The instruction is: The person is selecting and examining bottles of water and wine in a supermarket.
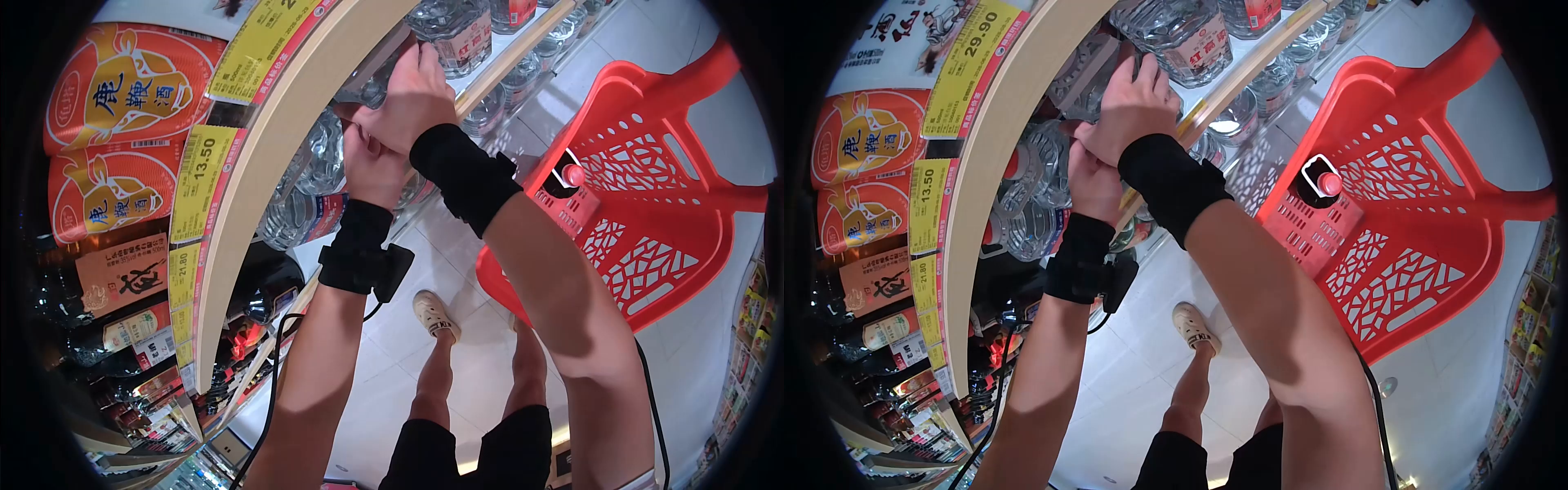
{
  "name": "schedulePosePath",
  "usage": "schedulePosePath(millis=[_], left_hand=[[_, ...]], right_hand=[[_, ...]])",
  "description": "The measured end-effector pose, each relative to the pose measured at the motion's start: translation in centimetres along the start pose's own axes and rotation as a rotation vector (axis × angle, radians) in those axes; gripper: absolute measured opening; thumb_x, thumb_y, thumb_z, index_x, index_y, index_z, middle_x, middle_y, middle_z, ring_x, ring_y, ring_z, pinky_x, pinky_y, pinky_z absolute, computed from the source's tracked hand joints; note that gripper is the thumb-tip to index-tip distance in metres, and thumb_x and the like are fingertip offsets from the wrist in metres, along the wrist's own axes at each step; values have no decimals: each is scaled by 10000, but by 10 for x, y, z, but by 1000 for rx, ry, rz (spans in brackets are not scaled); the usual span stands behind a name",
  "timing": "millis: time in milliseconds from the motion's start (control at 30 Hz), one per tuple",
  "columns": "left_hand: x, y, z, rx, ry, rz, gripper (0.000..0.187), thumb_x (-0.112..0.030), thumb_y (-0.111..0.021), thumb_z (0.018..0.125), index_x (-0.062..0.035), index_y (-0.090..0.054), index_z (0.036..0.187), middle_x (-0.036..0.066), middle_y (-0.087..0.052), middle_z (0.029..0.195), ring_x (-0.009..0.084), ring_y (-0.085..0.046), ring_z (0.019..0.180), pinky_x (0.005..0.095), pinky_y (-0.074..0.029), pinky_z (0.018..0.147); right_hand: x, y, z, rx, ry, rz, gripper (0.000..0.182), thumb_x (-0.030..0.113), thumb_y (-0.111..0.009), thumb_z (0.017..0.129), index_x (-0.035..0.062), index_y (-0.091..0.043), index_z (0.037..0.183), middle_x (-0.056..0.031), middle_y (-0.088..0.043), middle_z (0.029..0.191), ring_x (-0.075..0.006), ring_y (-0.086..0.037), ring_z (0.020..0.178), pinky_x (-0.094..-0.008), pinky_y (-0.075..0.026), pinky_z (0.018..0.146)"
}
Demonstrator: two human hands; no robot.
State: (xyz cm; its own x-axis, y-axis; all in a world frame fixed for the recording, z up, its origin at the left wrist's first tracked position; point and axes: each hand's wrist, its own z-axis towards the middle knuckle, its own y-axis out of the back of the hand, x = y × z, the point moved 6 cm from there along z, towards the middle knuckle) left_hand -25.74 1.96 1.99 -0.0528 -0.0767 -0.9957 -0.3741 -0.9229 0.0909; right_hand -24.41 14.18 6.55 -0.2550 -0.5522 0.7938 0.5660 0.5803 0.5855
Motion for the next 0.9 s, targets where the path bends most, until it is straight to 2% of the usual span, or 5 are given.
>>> schedulePosePath(millis=[267, 567, 700, 800, 900], left_hand=[[-2, 1, 6, 54, 149, -175, 443, 138, -581, 723, 12, -548, 1147, -6, -520, 990, 91, -513, 916, 256, -448, 869], [-5, -5, -48, 36, 230, -134, 671, 140, -558, 814, 6, -336, 1432, 189, -443, 1424, 269, -424, 1359, 348, -430, 1039], [9, 37, -92, -32, 289, 65, 649, 127, -573, 832, -10, -383, 1437, 193, -456, 1412, 288, -538, 1237, 372, -481, 990], [20, 66, -112, -235, 359, 59, 651, 122, -578, 823, 9, -389, 1435, 196, -464, 1401, 285, -586, 1162, 369, -519, 938], [21, 83, -116, -348, 249, 73, 587, 14, -569, 864, 30, -399, 1427, 170, -503, 1340, 283, -617, 1105, 375, -557, 850]], right_hand=[[0, 0, 16, 155, -85, -86, 759, 328, -849, 588, -82, -515, 1132, -211, -418, 1222, -413, -465, 1182, -489, -438, 978], [-5, 25, -6, -52, 13, 2, 819, 270, -844, 686, -22, -406, 1314, -276, -459, 1169, -439, -542, 1083, -445, -496, 924], [-22, 33, -49, -105, 136, 79, 663, 142, -764, 762, -13, -420, 1307, -251, -493, 1211, -386, -591, 1013, -422, -509, 840], [-39, -4, -74, 406, -59, 210, 593, 81, -710, 786, -9, -426, 1299, -217, -505, 1243, -338, -590, 1034, -390, -505, 819], [-40, -31, -92, 481, -104, 281, 576, 50, -682, 788, 2, -430, 1304, -207, -520, 1248, -316, -571, 1098, -357, -507, 854]])
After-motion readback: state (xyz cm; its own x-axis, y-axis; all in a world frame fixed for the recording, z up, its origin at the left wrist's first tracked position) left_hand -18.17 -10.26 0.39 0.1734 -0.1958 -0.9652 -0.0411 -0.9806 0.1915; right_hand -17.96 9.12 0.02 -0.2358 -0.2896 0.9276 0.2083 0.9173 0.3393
